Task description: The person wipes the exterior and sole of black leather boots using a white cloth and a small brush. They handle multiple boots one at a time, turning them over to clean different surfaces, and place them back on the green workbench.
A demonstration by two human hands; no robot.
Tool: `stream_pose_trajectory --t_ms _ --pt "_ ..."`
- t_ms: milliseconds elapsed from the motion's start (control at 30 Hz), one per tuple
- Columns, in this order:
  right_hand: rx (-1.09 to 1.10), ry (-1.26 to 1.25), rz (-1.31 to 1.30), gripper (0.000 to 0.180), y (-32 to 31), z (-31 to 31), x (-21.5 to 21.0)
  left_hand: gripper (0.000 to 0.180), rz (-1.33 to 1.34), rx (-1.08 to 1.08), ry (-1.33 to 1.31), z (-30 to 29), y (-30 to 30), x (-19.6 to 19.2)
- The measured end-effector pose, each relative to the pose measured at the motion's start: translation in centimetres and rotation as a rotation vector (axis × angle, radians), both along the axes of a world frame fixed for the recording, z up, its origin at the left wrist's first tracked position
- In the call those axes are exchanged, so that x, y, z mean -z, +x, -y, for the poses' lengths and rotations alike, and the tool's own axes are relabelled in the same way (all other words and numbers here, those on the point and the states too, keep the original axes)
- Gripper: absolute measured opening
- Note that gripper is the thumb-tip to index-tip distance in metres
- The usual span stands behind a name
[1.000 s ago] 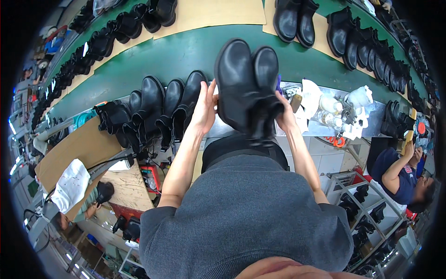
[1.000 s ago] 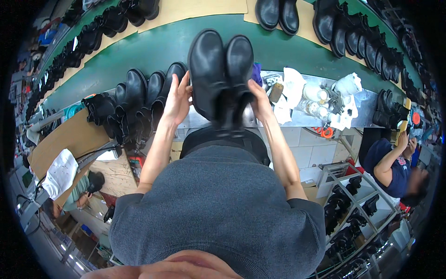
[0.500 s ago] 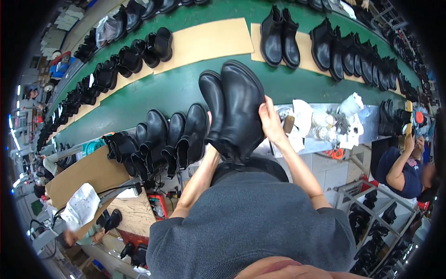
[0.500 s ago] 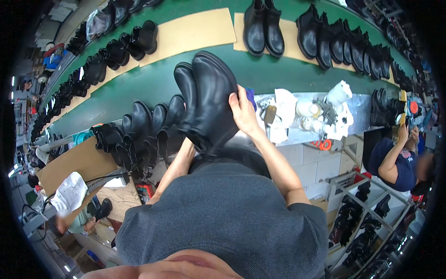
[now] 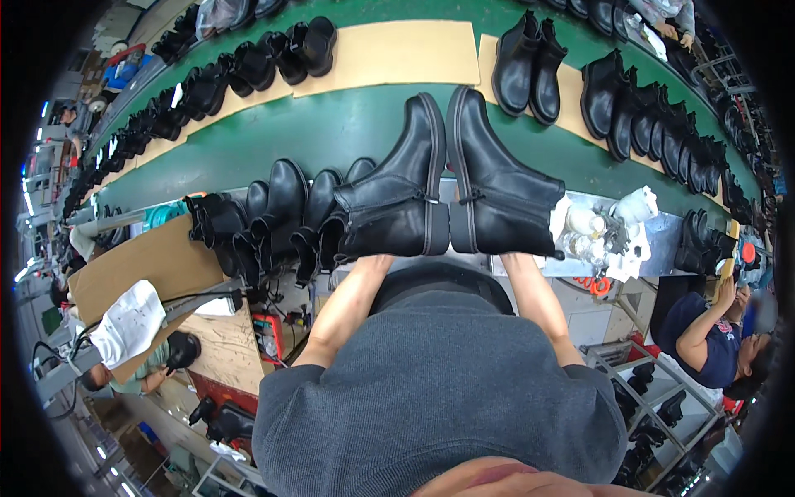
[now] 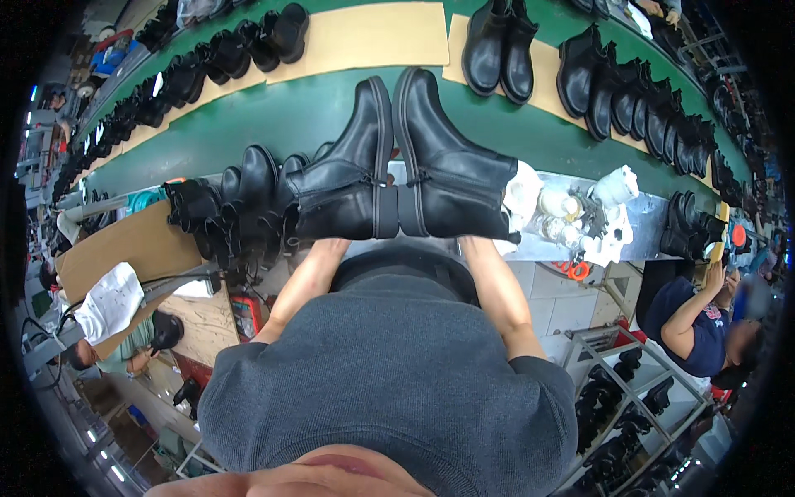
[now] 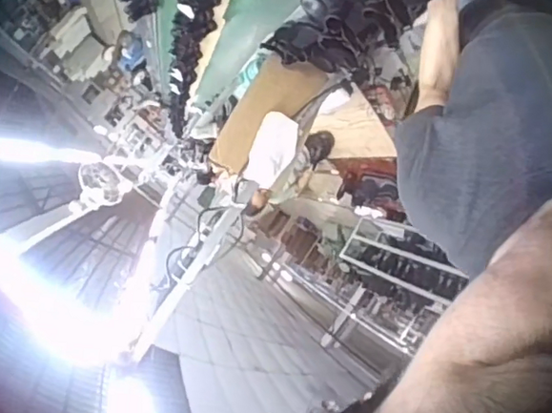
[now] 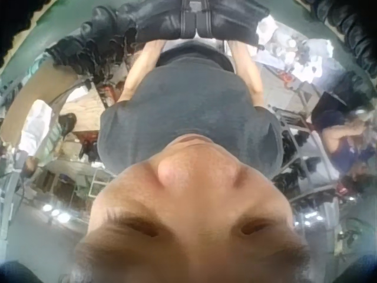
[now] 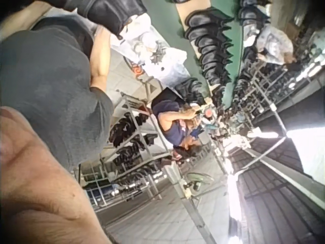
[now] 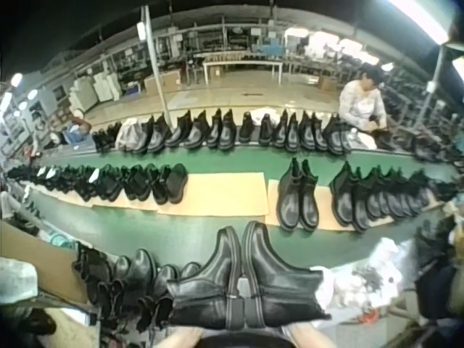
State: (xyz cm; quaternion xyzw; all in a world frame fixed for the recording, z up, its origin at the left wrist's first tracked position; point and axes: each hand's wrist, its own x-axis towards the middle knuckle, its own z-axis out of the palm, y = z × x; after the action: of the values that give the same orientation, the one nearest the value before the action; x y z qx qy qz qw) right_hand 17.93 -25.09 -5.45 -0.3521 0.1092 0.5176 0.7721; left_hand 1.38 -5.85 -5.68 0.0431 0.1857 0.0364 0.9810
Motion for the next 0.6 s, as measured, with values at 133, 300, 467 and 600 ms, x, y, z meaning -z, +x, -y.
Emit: stream_pose_trajectory --t_ms 133,300,467,600 --pt "0.013 -0.047 0.009 0.055 0.6 0.1 0.0 0.048 -0.024 0.047 0.019 -0.3 -0.6 -0.8" --pt "0.009 -0.551 1.144 0.056 2.6 -2.0 -2.3 0.055 -0.2 -0.026 0.751 -2.2 -0.1 -2.8" --pt "-0.162 -0.586 1.029 0.062 5.1 -1.2 -2.4 0.068 -0.01 0.261 0.725 -5.4 -0.5 -6.6" --pt "-0.185 -0.21 0.373 0.051 3.3 -1.9 -7.6 0.068 0.075 0.098 0.574 -4.2 -0.1 -5.6"
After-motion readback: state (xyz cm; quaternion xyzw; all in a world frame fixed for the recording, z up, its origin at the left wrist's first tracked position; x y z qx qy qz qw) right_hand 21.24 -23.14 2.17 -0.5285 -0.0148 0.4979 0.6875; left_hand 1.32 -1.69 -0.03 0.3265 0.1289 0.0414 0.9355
